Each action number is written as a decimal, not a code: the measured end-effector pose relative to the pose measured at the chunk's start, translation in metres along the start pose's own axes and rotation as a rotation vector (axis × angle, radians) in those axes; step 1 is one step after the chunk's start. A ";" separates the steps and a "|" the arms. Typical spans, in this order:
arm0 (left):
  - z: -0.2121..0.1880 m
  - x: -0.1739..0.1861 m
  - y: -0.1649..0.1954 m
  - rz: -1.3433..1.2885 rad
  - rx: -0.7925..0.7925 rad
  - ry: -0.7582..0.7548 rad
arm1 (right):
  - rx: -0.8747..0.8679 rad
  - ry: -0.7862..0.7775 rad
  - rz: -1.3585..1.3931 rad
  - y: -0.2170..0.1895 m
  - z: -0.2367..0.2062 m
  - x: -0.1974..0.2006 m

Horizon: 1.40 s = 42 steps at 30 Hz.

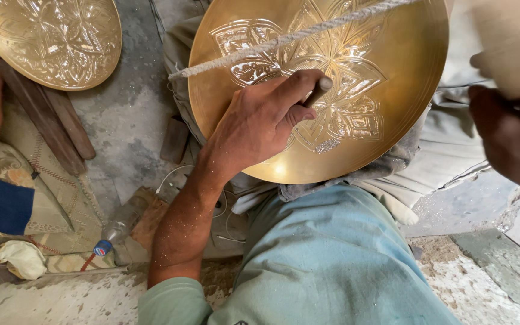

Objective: The person sits on the floor with a brass plate on their lap, holding a punch against the plate's embossed floral pattern and striking it with a wooden mallet to deepen the decoration. They reposition the punch across different pattern areas, briefly handle a second punch, and continue hammering around the design.

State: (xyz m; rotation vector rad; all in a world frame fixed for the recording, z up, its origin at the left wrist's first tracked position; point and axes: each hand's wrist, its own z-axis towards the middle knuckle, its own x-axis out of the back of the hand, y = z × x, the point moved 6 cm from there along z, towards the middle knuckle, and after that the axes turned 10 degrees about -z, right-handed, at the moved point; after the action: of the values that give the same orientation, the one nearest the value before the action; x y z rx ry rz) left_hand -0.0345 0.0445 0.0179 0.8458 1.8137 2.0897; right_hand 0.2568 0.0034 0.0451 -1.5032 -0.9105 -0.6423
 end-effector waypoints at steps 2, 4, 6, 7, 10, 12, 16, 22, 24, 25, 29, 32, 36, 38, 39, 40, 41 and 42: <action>0.000 -0.001 -0.002 -0.002 0.033 -0.007 | -0.005 -0.005 0.003 0.002 0.001 -0.001; 0.001 -0.002 -0.001 0.021 0.015 -0.015 | -0.013 0.005 0.039 0.002 0.002 0.000; 0.001 -0.002 -0.001 0.025 0.005 -0.015 | 0.003 0.014 0.078 0.000 0.004 0.002; 0.000 -0.002 0.000 0.015 0.003 -0.011 | 0.014 0.016 0.073 -0.001 0.005 0.004; 0.000 -0.001 0.000 0.029 0.020 -0.007 | -0.011 -0.010 -0.035 -0.007 0.006 0.006; 0.000 0.000 0.000 0.041 0.025 -0.004 | 0.023 -0.017 -0.090 -0.014 0.008 0.006; 0.001 0.000 0.000 0.039 0.007 0.006 | 0.095 0.006 -0.089 -0.027 0.011 0.008; 0.000 -0.002 -0.003 0.059 0.018 -0.011 | 0.113 0.011 -0.069 -0.023 0.010 0.006; 0.000 -0.002 -0.004 0.073 0.026 -0.010 | 0.163 0.003 -0.071 -0.021 0.009 0.003; 0.000 -0.002 -0.003 0.074 0.023 -0.014 | 0.166 -0.005 -0.070 -0.020 0.009 0.002; 0.000 -0.001 -0.002 0.040 -0.008 0.003 | 0.030 -0.013 0.128 -0.011 0.012 -0.003; 0.001 -0.002 -0.002 0.065 0.001 0.000 | 0.112 0.004 -0.038 -0.023 0.010 0.002; 0.001 -0.004 -0.003 0.040 0.009 -0.013 | 0.180 0.029 -0.133 -0.038 0.014 0.009; 0.000 -0.003 -0.002 0.012 -0.005 0.010 | 0.207 0.034 -0.174 -0.045 0.016 0.010; 0.000 -0.003 -0.003 0.023 0.010 0.001 | 0.225 0.037 -0.202 -0.048 0.015 0.011; 0.001 -0.004 -0.004 0.034 0.025 -0.008 | 0.246 0.045 -0.238 -0.051 0.016 0.013; 0.000 -0.005 -0.005 0.046 0.041 -0.016 | 0.258 0.048 -0.256 -0.053 0.015 0.012; 0.000 -0.004 -0.004 0.053 0.032 -0.009 | 0.267 0.054 -0.280 -0.055 0.014 0.014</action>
State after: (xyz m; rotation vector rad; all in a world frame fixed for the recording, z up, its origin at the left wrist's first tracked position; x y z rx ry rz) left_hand -0.0322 0.0431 0.0130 0.9203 1.8444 2.0905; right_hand 0.2171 0.0193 0.0853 -1.1265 -1.1285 -0.7279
